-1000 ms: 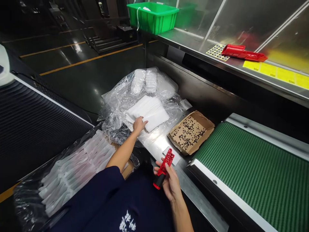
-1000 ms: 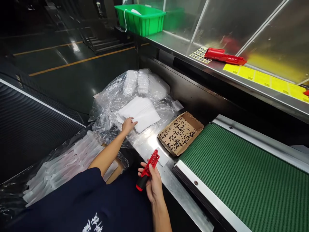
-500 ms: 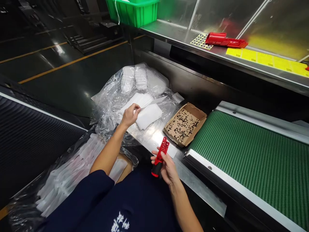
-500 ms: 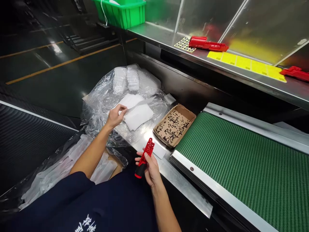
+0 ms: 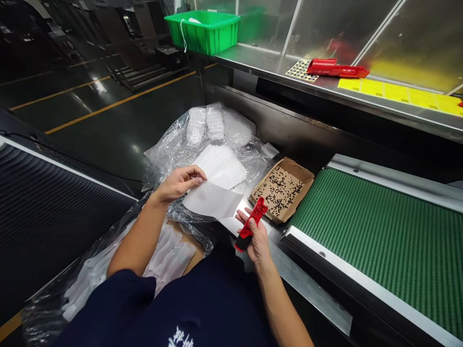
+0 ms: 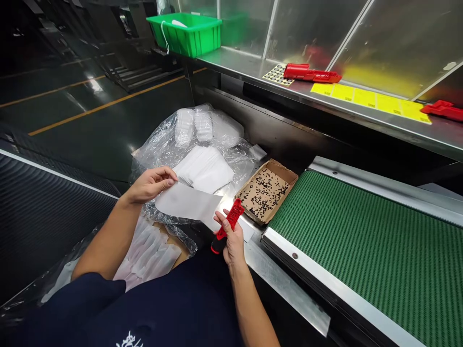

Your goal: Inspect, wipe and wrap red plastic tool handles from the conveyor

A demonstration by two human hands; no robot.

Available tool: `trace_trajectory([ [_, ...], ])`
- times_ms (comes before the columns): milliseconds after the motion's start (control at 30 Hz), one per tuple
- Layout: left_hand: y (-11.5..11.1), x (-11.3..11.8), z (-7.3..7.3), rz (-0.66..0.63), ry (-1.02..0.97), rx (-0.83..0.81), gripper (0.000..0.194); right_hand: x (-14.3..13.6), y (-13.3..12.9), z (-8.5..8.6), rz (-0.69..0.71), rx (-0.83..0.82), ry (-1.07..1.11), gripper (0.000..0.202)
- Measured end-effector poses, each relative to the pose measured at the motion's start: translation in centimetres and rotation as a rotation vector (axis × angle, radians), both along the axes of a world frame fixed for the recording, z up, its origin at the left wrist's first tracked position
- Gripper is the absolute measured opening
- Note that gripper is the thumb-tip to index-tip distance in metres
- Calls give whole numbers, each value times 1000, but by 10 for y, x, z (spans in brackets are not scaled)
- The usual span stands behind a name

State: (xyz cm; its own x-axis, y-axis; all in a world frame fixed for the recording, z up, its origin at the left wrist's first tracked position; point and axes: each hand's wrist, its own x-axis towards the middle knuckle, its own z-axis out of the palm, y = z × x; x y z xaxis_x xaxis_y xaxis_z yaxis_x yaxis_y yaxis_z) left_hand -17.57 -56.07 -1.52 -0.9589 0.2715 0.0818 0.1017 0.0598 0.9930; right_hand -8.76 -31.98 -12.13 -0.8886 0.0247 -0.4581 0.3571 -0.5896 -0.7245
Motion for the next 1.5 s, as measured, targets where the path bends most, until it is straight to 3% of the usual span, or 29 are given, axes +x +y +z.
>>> trace_trajectory([
  [200, -6, 2, -20, -13, -107, 106, 46, -17, -3, -11, 42, 63, 0, 65],
  [400, -4, 5, -25, 19, -143, 74, 56, -27, -27, -16, 137, 23, 41, 60],
  [567, -20, 2, -28, 119, -144, -60, 59, -25, -31, -15, 99, 44, 62, 52],
  [733, -39, 0, -31, 283, -115, -329, 37, -21, -22, -19, 42, 119, 39, 53],
  [800, -28, 12, -35, 373, -81, -418, 25, -19, -20, -19, 19, 161, 24, 51],
  [867, -2, 31, -42, 387, -60, -474, 20, -15, -20, -17, -3, 206, 14, 49],
  [1000, 65, 68, -67, 75, -108, -466, 32, -5, -20, -6, -19, 272, 26, 45],
  [1100, 95, 80, -83, -24, -153, -365, 38, 4, -17, 1, -19, 293, 43, 43],
  [1200, 102, 80, -90, -94, -199, -286, 34, 11, -9, 4, -23, 310, 58, 45],
  [1300, 99, 79, -88, -136, -191, -271, 25, 16, 1, 6, -50, 366, 68, 46],
  [1500, 105, 83, -81, 10, 18, -534, 25, 24, 16, 8, -149, 554, 97, 35],
])
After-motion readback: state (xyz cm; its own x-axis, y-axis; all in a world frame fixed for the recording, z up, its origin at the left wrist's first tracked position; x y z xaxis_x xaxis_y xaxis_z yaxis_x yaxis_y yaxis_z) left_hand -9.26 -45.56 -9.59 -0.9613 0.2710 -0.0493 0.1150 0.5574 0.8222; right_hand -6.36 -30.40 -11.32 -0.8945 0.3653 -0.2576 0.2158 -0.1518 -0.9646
